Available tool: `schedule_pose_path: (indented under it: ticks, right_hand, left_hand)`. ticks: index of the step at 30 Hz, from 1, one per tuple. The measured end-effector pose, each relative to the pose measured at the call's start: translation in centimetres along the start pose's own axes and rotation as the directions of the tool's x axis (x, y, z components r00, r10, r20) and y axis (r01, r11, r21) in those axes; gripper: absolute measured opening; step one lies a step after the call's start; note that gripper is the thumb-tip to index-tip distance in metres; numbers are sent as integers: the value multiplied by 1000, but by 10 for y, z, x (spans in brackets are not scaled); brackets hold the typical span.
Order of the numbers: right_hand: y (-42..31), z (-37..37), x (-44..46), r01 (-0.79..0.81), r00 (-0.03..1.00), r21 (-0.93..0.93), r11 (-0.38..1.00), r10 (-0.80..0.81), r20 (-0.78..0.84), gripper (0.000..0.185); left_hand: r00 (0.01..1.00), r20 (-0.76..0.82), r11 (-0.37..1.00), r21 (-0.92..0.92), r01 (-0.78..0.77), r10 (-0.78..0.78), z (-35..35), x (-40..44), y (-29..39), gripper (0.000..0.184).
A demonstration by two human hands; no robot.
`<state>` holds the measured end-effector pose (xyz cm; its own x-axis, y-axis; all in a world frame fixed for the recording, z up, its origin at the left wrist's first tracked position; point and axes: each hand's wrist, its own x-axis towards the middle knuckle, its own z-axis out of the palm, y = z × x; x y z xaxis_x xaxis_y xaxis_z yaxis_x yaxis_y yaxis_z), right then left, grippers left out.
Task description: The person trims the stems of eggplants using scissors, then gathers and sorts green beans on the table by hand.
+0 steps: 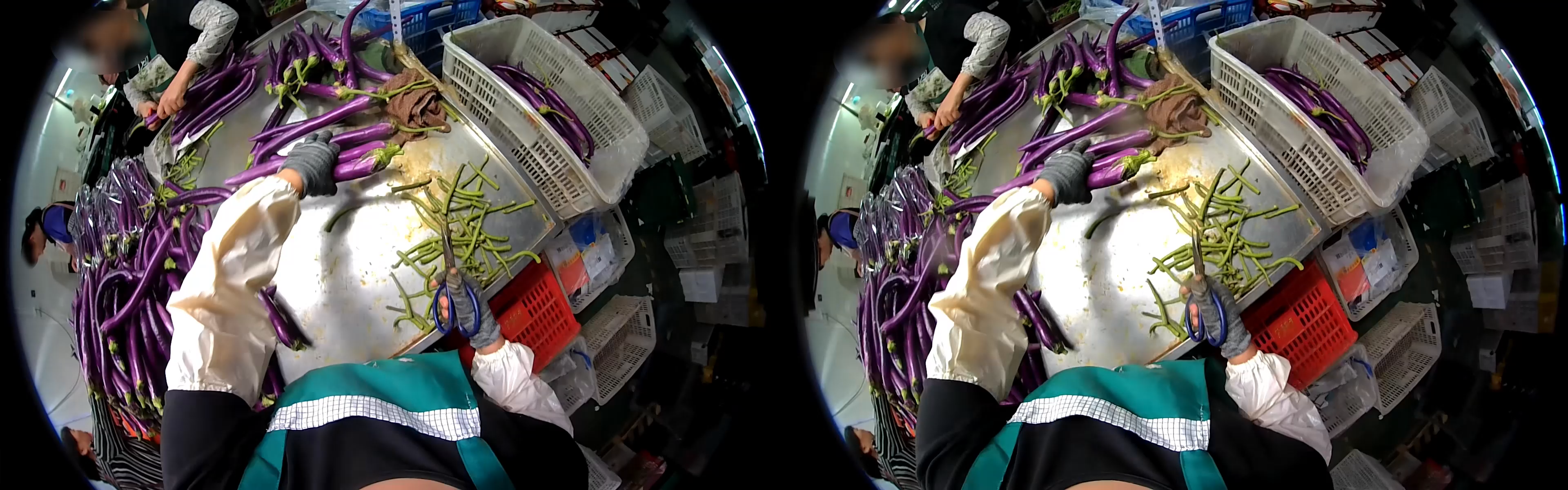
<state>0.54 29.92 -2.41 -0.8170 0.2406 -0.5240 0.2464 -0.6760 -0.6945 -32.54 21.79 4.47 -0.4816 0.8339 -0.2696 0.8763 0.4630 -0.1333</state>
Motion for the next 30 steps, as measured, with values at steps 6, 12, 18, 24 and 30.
schedule_pose_path:
  ticks: [6, 12, 18, 24, 30]
  right_hand:
    - [-3, 1, -15, -16, 998, 40, 999, 19, -66, 37]
    - [0, 7, -12, -23, 994, 79, 997, 32, -108, 37]
    - [-11, 8, -5, 263, 949, -101, 960, -276, -154, 36]
    - [-35, 24, 3, 408, 752, -880, 242, -635, 175, 54]
    - [-46, 38, -2, 425, 655, -899, 106, -722, 225, 65]
  left_hand:
    - [987, 150, 997, 34, -64, 58, 31, 64, -8, 69]
    - [993, 64, 882, -457, 114, -95, 74, 76, -26, 55]
    - [940, -242, 963, -65, -263, 240, 5, -24, 11, 61]
    - [803, -459, 855, -159, -494, 379, -7, -77, 27, 63]
    - [845, -350, 826, -257, -502, 405, -16, -103, 54, 62]
